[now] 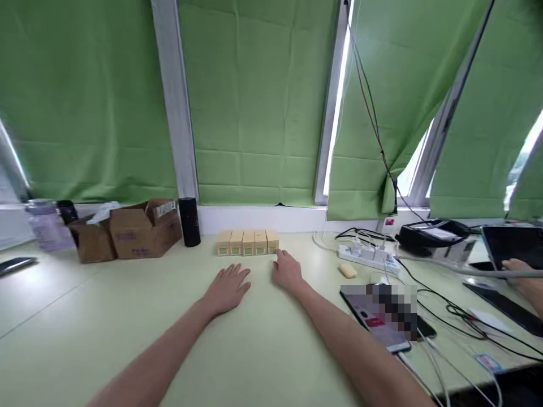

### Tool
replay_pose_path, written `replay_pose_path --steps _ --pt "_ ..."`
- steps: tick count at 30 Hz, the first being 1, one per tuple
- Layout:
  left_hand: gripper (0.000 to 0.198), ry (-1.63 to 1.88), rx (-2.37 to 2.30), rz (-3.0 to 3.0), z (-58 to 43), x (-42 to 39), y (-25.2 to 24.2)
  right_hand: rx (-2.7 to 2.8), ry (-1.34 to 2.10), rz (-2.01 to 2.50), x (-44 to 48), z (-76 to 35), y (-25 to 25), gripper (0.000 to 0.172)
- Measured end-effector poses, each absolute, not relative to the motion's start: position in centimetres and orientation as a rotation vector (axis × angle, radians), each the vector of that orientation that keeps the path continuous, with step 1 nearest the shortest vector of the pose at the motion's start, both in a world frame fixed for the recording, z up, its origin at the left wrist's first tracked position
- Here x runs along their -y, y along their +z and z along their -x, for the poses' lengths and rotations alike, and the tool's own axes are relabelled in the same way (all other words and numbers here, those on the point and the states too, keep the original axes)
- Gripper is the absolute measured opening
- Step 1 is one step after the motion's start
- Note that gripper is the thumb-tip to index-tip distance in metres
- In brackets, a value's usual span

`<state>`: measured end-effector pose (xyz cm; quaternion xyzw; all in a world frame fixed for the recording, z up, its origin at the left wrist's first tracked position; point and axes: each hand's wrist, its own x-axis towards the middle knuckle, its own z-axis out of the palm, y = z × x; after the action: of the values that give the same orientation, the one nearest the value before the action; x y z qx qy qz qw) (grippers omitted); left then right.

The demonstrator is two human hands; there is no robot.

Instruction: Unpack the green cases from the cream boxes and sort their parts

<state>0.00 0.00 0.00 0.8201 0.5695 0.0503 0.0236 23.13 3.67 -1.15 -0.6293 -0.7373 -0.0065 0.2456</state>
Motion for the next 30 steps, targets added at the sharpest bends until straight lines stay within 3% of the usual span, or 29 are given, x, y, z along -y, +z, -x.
replay_pose_path --steps 8,11,19,30 --pt "0.061 0.200 -1.743 -2.555 0.0 0.1 -0.2 1.934 0.041 1.830 -6.4 -23.0 1.1 0.092" --pt "0.061 0.220 -1.732 -2.550 0.0 0.1 -0.2 1.902 0.087 1.917 -7.8 -22.8 2.0 0.097" --pt "0.060 0.248 -1.713 -2.560 0.0 0.1 -0.3 1.897 0.083 1.978 -8.5 -23.1 2.4 0.054" --pt "0.061 0.239 -1.722 -2.569 0.1 0.2 -0.2 1.879 0.007 1.824 -5.8 -24.0 1.8 0.024"
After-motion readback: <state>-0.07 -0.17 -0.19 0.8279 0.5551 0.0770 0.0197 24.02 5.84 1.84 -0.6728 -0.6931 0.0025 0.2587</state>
